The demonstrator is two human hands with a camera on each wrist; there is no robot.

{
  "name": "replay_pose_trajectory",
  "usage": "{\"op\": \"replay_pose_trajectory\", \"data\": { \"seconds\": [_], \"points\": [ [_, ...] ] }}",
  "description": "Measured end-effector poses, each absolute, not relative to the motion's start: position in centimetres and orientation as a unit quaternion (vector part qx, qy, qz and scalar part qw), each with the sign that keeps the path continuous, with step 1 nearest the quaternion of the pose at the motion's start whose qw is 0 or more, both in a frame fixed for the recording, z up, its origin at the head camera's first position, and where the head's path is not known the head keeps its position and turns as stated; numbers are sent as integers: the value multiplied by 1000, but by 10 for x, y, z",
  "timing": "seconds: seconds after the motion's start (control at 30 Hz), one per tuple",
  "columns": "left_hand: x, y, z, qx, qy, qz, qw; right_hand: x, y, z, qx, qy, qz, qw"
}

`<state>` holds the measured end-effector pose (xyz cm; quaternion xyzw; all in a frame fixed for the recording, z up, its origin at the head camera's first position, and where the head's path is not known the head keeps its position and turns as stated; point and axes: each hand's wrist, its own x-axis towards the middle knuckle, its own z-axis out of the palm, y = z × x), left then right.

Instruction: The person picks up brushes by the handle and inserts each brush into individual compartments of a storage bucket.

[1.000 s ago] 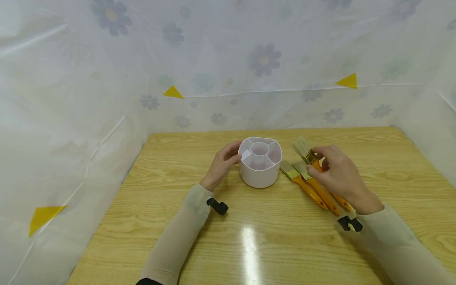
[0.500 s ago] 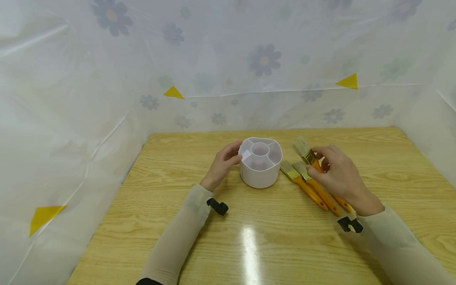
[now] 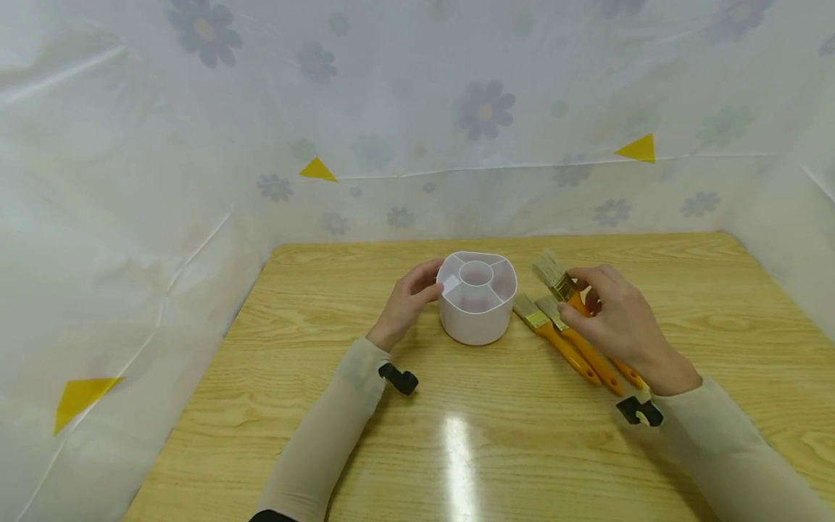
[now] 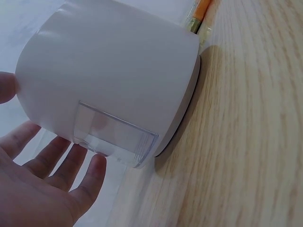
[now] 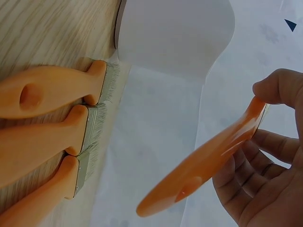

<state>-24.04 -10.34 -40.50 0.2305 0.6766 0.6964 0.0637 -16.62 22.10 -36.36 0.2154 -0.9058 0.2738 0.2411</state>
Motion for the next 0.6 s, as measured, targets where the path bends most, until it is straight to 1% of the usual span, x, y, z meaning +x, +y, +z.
{"op": "replay_pose_trajectory", "data": {
  "seconds": [0.23, 0.6],
  "points": [
    [-237, -104, -398, 230, 681, 692, 72, -166, 219, -363, 218, -905, 275, 241],
    [-241, -102, -409, 231, 679, 696, 43, -169, 215, -364, 230, -898, 282, 246]
  ]
}}
